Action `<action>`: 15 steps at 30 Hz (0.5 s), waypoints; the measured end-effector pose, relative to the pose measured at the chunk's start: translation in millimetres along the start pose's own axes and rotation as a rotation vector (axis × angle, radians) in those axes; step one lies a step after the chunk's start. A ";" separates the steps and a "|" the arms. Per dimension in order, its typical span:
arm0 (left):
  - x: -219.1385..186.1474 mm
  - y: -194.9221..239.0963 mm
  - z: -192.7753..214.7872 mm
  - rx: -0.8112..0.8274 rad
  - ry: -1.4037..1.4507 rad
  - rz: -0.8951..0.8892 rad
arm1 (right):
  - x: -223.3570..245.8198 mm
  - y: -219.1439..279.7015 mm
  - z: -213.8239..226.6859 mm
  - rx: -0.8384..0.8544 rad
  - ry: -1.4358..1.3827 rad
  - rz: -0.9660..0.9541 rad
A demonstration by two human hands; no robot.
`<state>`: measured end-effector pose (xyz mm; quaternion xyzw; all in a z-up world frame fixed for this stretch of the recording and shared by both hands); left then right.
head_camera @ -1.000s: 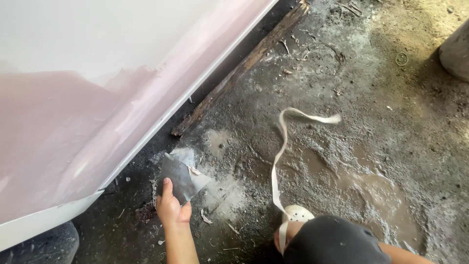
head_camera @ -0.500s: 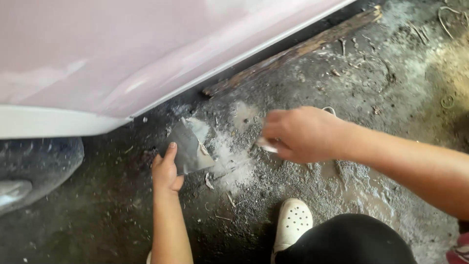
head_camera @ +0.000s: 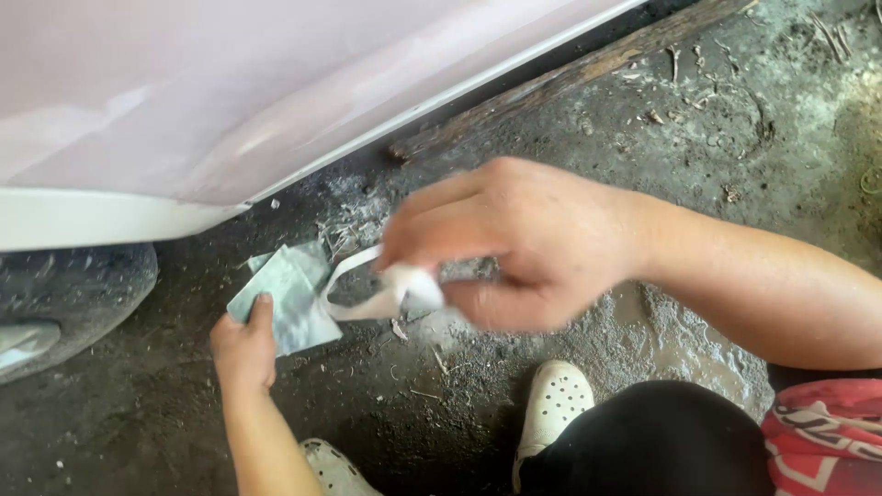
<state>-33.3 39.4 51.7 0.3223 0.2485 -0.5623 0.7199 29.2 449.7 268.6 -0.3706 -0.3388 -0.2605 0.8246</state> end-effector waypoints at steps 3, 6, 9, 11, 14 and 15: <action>-50.1 10.7 7.9 0.018 -0.457 -0.297 | -62.2 55.3 -10.6 0.205 0.628 -0.478; -104.3 31.3 7.4 0.091 -0.579 -0.383 | -110.3 106.0 -25.8 0.475 0.986 -0.928; -115.5 36.0 -13.3 0.284 -0.286 -0.273 | -122.3 124.1 -43.0 0.394 0.893 -1.021; -101.8 33.5 -41.4 0.424 -0.043 -0.236 | -130.7 137.1 -57.0 0.221 0.823 -1.045; -92.2 38.5 -93.3 0.630 0.775 -0.015 | -152.1 164.3 -81.3 -0.331 0.174 -0.956; -102.1 44.0 -107.0 0.634 0.822 0.023 | -158.1 172.7 -91.8 -0.428 -0.318 -0.913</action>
Point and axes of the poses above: each hand's wrist, its own y-axis away from the middle knuckle, its own z-axis out of the back of the hand, x = y × z, the point moved 2 cm from there along -y, towards the middle knuckle, and after that the axes turned 9 degrees about -z, right-handed, at the moved point
